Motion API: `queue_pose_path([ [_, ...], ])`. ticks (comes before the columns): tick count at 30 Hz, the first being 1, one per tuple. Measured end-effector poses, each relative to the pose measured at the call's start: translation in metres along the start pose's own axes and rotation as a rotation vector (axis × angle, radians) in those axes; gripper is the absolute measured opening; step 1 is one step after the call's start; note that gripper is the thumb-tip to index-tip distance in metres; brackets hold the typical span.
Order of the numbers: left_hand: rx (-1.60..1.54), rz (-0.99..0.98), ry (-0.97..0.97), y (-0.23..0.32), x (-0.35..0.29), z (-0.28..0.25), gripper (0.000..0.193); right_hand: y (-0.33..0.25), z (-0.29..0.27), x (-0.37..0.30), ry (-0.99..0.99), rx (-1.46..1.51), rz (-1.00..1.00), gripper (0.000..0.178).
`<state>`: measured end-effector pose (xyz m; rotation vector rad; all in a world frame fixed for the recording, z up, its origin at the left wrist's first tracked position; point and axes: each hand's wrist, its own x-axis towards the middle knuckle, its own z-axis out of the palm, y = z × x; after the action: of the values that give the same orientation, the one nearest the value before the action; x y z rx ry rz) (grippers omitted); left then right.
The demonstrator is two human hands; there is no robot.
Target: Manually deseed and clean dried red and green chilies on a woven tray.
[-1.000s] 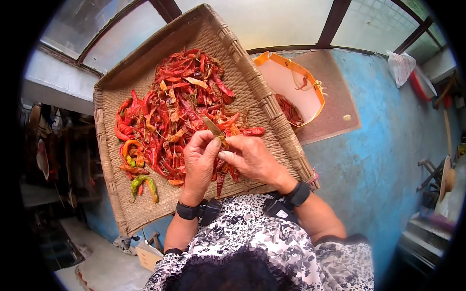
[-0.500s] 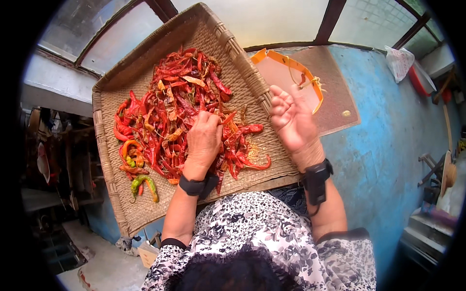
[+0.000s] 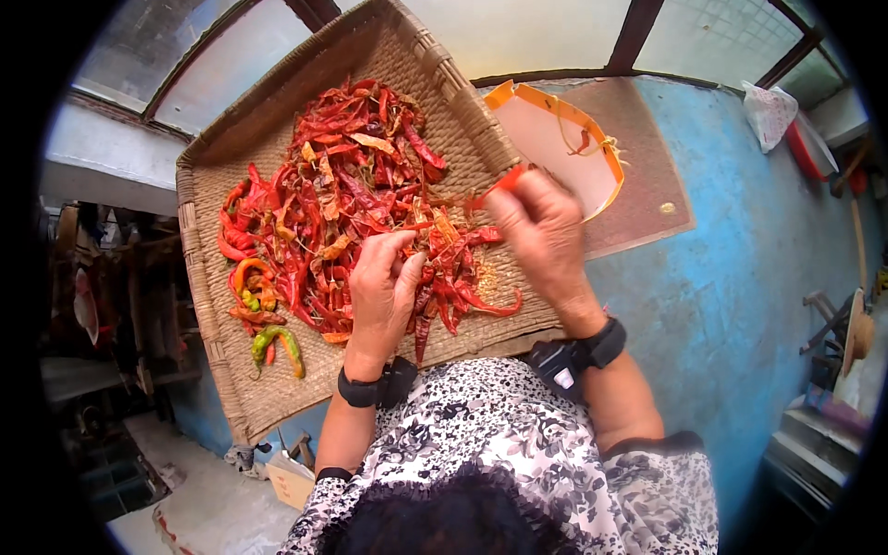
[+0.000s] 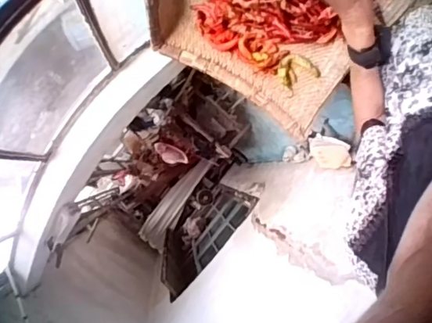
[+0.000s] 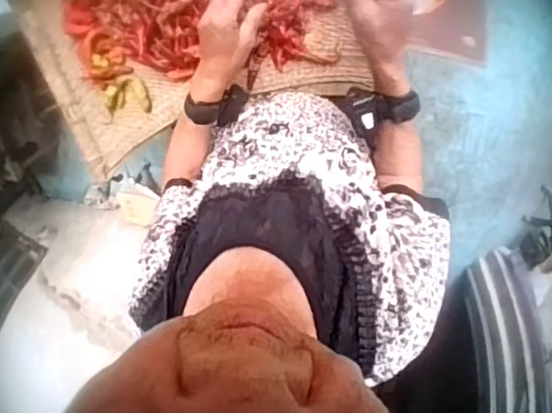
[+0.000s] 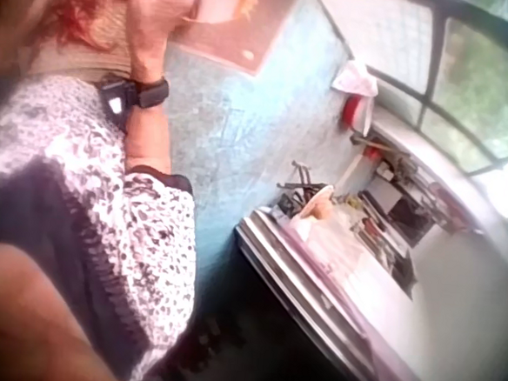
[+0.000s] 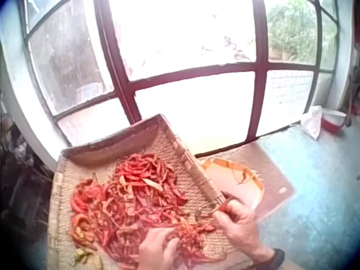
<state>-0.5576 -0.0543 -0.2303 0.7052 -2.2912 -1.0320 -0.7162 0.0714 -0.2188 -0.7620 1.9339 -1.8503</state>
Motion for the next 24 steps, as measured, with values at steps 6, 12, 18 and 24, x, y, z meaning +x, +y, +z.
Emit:
queue_pose_path([
  [6, 0.416, 0.2, -0.176, -0.01, 0.008, 0.023, 0.019, 0.001, -0.051, 0.032, 0.343, -0.698, -0.287, 0.03],
  [12, 0.506, 0.192, -0.158, -0.024, 0.0, 0.018, 0.01, 0.021, -0.01, 0.002, -0.236, -0.865, -0.52, 0.026],
  [18, 0.429, 0.159, -0.224, -0.014, -0.007, -0.001, 0.017, 0.029, 0.018, -0.01, -0.431, -1.288, -0.422, 0.021],
  [24, 0.483, 0.191, -0.199, -0.02, -0.012, 0.002, 0.016, 0.013, 0.004, -0.009, -0.451, -1.165, -0.404, 0.017],
])
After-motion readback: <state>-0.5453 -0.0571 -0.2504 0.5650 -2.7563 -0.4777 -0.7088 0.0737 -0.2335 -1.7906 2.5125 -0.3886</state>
